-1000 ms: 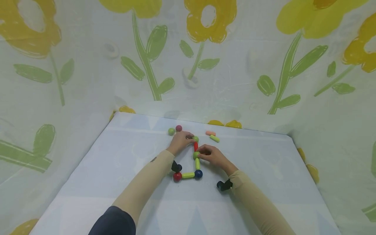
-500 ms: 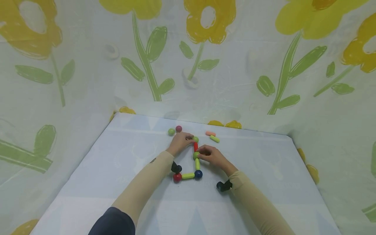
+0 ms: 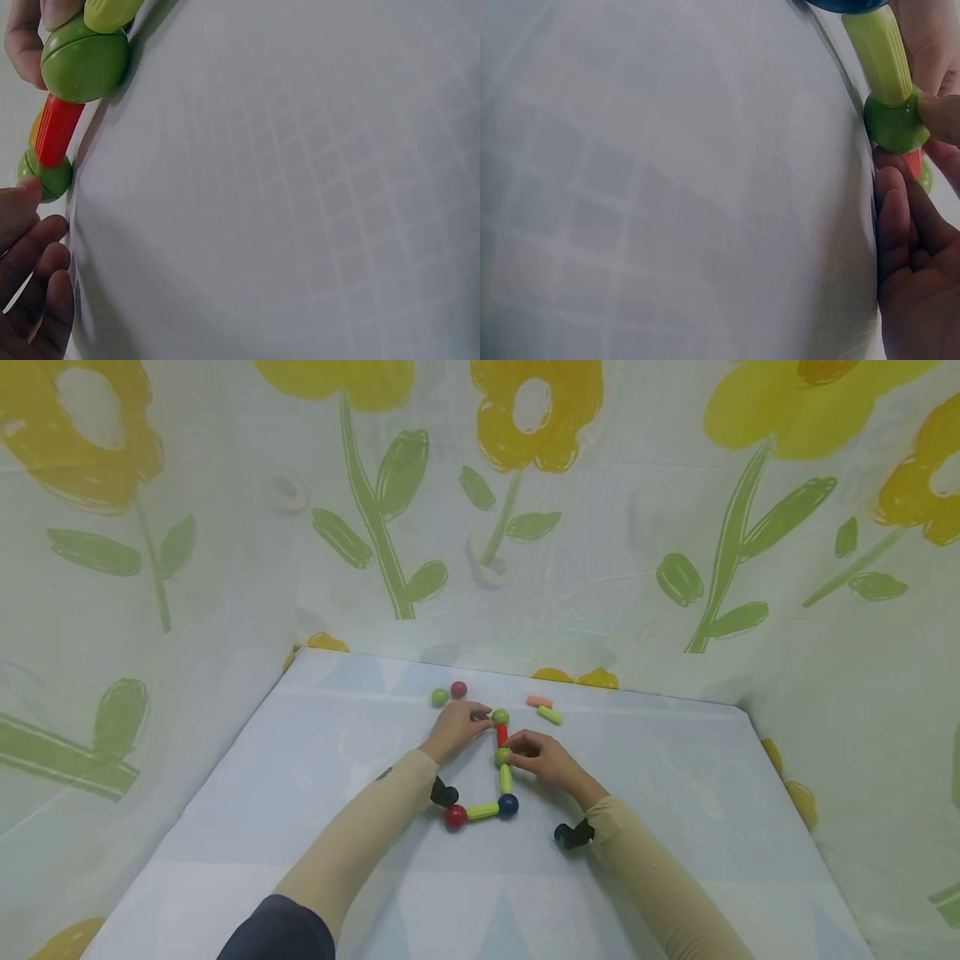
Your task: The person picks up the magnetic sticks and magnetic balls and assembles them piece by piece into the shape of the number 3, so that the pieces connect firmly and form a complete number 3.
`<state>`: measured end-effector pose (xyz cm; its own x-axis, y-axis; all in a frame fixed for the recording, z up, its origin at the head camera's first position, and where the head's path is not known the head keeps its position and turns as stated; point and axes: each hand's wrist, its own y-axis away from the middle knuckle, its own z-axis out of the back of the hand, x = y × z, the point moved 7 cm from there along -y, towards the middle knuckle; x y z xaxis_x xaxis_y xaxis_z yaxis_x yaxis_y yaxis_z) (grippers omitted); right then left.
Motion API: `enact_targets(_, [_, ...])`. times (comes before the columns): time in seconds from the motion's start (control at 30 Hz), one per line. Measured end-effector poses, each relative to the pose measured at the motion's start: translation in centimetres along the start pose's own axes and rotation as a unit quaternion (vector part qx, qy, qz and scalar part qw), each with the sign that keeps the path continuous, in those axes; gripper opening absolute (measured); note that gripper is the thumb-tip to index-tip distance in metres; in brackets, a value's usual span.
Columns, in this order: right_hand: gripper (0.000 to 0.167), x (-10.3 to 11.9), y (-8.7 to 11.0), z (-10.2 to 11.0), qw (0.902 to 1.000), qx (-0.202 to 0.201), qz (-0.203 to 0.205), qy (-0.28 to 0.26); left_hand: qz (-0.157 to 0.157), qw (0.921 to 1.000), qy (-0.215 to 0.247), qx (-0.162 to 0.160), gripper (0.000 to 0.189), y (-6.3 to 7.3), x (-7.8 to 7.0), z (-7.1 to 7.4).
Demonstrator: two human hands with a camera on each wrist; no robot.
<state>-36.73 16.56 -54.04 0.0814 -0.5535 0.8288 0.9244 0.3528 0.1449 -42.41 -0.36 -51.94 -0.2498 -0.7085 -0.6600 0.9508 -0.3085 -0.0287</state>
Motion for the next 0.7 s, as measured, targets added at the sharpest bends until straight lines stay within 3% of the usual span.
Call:
enact_targets(0.4, [0.026,-0.1,0.0,0.0,1.0000,0.001,0.004,-0.001,0.003,0.9999,0.007,0.013,0.035,1.6,0.9,0.4])
enact_targets(0.7, [0.024,0.0,0.0,0.0,0.9999,0.004,0.009,0.004,0.004,0.9997,0.023,-0.001,0.032,2.8,2.0,0.4])
